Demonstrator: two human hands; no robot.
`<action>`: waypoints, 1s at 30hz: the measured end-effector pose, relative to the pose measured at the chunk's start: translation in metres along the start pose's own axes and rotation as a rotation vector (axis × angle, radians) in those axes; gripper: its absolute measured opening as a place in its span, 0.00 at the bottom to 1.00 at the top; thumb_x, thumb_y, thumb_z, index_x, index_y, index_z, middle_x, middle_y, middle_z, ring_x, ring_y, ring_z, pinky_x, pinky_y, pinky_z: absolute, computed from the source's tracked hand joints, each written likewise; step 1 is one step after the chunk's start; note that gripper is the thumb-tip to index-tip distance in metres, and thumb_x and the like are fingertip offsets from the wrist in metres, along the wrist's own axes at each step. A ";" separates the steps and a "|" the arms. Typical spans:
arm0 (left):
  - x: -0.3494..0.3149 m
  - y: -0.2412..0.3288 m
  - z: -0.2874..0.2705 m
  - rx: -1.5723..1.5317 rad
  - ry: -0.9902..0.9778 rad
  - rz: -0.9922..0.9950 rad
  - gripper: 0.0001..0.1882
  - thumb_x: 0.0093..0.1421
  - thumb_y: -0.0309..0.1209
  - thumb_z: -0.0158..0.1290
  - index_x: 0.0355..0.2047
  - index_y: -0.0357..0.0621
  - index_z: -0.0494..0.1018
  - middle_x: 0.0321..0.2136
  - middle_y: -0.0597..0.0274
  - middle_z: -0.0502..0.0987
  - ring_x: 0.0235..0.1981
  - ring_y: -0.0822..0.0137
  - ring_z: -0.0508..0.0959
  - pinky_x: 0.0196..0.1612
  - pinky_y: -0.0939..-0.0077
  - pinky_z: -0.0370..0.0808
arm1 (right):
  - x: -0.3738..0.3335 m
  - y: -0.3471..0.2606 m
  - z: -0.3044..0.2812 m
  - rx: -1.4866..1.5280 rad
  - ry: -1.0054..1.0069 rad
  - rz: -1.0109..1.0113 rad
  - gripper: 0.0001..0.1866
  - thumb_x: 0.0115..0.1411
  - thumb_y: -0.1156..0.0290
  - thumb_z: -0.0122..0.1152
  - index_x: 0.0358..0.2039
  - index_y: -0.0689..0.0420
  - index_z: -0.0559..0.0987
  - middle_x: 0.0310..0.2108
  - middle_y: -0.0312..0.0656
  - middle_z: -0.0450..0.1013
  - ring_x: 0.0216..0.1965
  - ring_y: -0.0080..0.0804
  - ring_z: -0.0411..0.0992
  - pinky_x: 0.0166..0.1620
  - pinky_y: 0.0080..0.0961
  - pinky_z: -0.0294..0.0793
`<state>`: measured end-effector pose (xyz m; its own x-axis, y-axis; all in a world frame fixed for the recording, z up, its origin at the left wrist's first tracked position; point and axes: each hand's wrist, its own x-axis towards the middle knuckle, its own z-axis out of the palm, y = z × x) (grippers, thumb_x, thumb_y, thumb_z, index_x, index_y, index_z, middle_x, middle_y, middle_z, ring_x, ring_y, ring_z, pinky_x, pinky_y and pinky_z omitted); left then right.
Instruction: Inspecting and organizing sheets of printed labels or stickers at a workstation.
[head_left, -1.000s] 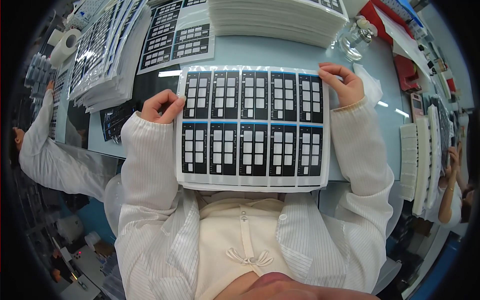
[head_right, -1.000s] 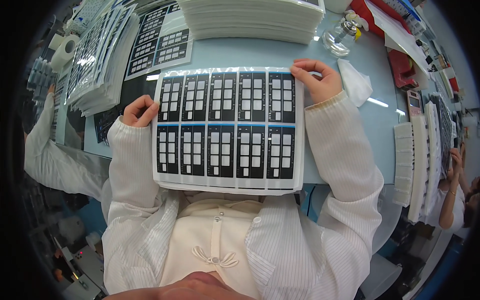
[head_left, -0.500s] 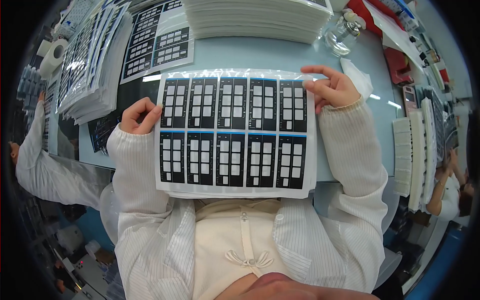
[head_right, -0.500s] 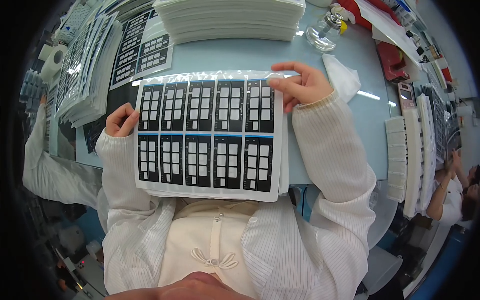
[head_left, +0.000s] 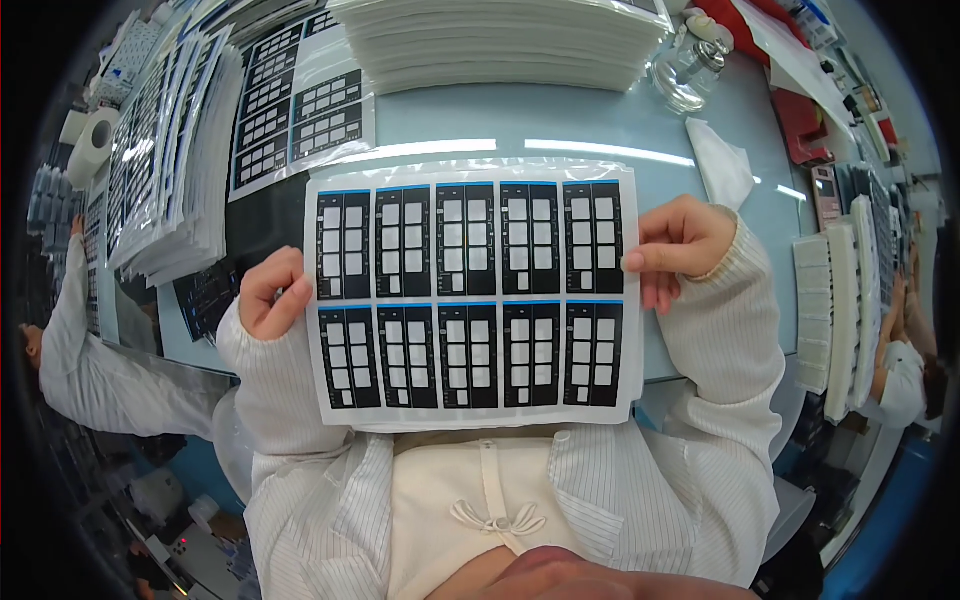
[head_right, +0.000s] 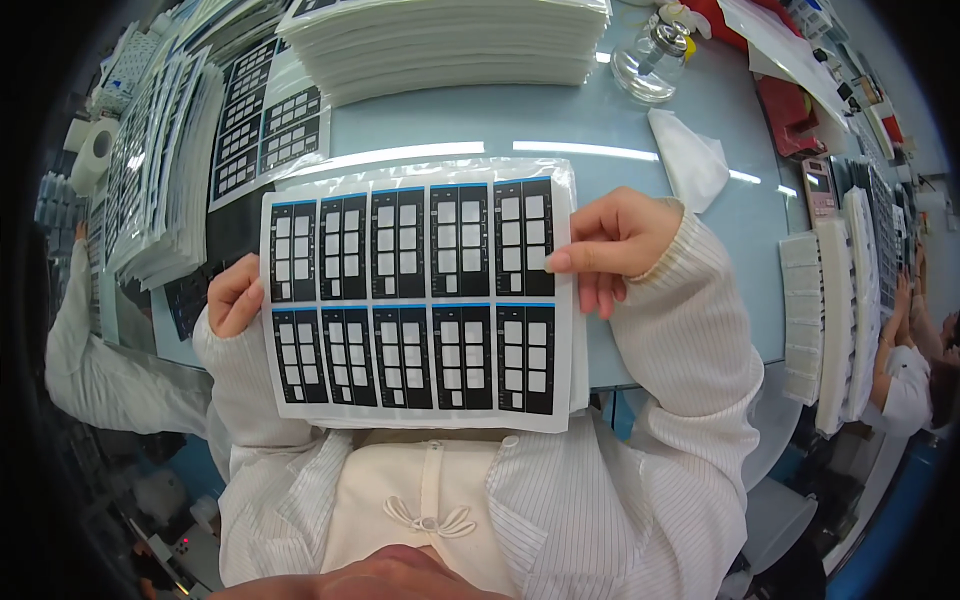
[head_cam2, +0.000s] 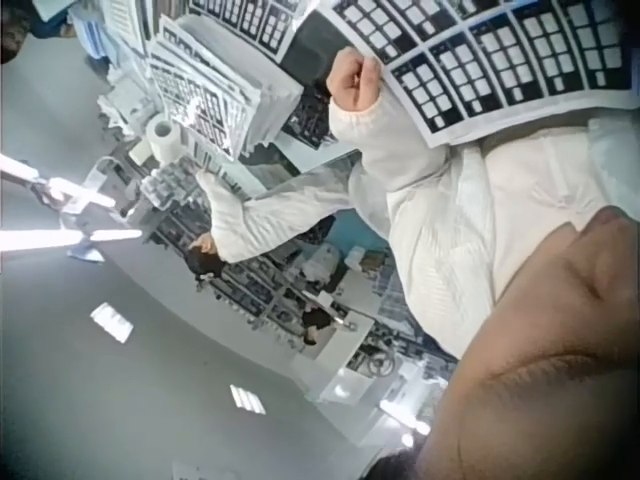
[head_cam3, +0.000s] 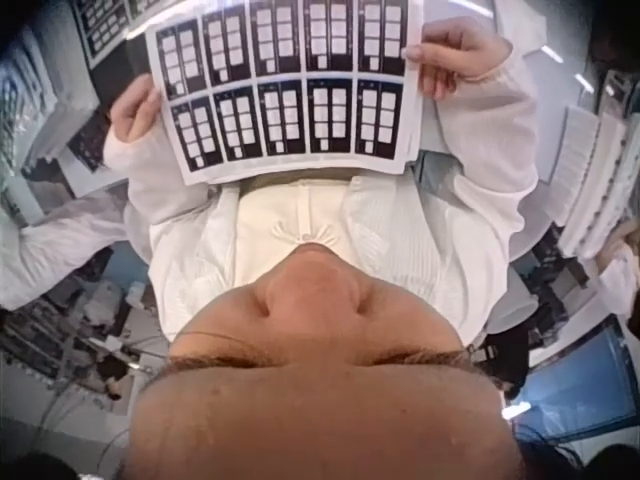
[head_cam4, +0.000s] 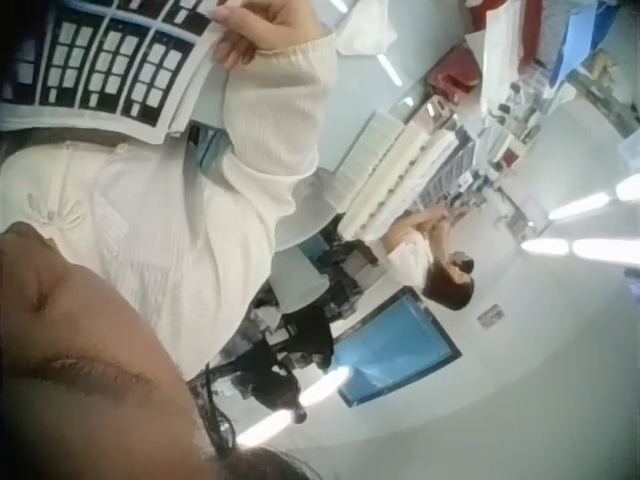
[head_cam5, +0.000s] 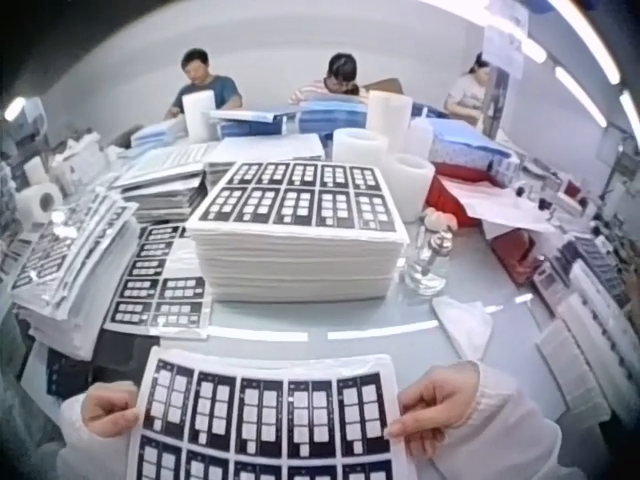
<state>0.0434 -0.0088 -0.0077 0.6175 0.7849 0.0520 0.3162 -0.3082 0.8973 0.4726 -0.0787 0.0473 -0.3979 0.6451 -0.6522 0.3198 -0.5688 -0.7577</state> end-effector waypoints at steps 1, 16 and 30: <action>0.002 0.001 0.002 0.012 -0.022 0.033 0.13 0.56 0.28 0.46 0.17 0.34 0.66 0.18 0.61 0.68 0.21 0.71 0.64 0.26 0.79 0.59 | -0.003 -0.002 0.001 -0.029 -0.006 0.020 0.11 0.57 0.70 0.55 0.31 0.67 0.75 0.21 0.45 0.75 0.19 0.26 0.75 0.20 0.13 0.71; 0.002 0.018 0.006 -0.084 -0.036 -0.049 0.12 0.51 0.28 0.50 0.14 0.35 0.66 0.18 0.58 0.71 0.19 0.68 0.66 0.25 0.77 0.60 | -0.001 0.002 -0.003 0.076 -0.062 -0.028 0.10 0.58 0.74 0.52 0.24 0.65 0.77 0.21 0.44 0.76 0.19 0.25 0.75 0.20 0.11 0.69; 0.004 0.022 0.007 -0.054 -0.028 -0.053 0.11 0.52 0.27 0.50 0.15 0.35 0.66 0.20 0.56 0.72 0.20 0.68 0.68 0.25 0.80 0.63 | 0.002 0.009 -0.004 0.070 -0.047 -0.143 0.09 0.57 0.73 0.54 0.25 0.65 0.77 0.21 0.42 0.75 0.19 0.23 0.74 0.20 0.13 0.69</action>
<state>0.0576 -0.0164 0.0092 0.6213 0.7836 -0.0085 0.3101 -0.2359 0.9210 0.4785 -0.0804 0.0396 -0.4753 0.6984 -0.5351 0.1971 -0.5082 -0.8384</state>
